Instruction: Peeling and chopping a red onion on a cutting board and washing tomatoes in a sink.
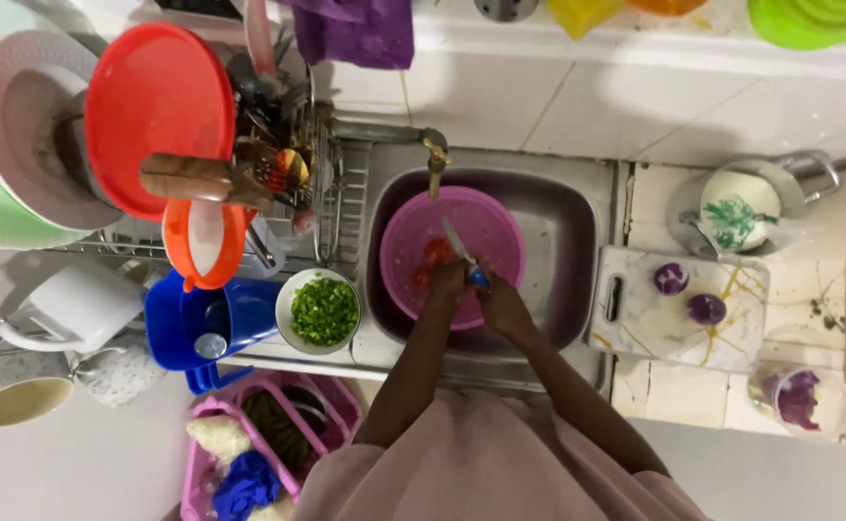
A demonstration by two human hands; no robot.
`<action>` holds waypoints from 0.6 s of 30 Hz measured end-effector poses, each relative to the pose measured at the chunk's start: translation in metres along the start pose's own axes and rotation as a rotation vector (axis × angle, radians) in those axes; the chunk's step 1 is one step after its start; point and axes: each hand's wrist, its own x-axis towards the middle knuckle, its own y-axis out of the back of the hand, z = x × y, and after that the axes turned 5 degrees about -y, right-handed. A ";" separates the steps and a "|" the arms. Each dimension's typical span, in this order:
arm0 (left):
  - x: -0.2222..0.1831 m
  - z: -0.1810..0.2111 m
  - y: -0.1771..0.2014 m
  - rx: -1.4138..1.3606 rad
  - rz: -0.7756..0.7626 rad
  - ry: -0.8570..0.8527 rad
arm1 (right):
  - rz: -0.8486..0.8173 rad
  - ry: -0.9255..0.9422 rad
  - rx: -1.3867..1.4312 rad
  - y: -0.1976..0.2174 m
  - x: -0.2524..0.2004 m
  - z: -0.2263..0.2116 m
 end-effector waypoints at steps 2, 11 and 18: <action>0.031 -0.019 0.018 0.686 -0.197 -0.141 | -0.001 -0.022 -0.022 0.000 -0.014 0.021; -0.054 0.060 0.071 1.013 0.463 -0.736 | 0.116 -0.119 0.435 0.023 -0.061 0.057; -0.074 0.056 0.051 1.024 0.235 -0.782 | 0.157 -0.120 0.604 0.033 -0.065 0.032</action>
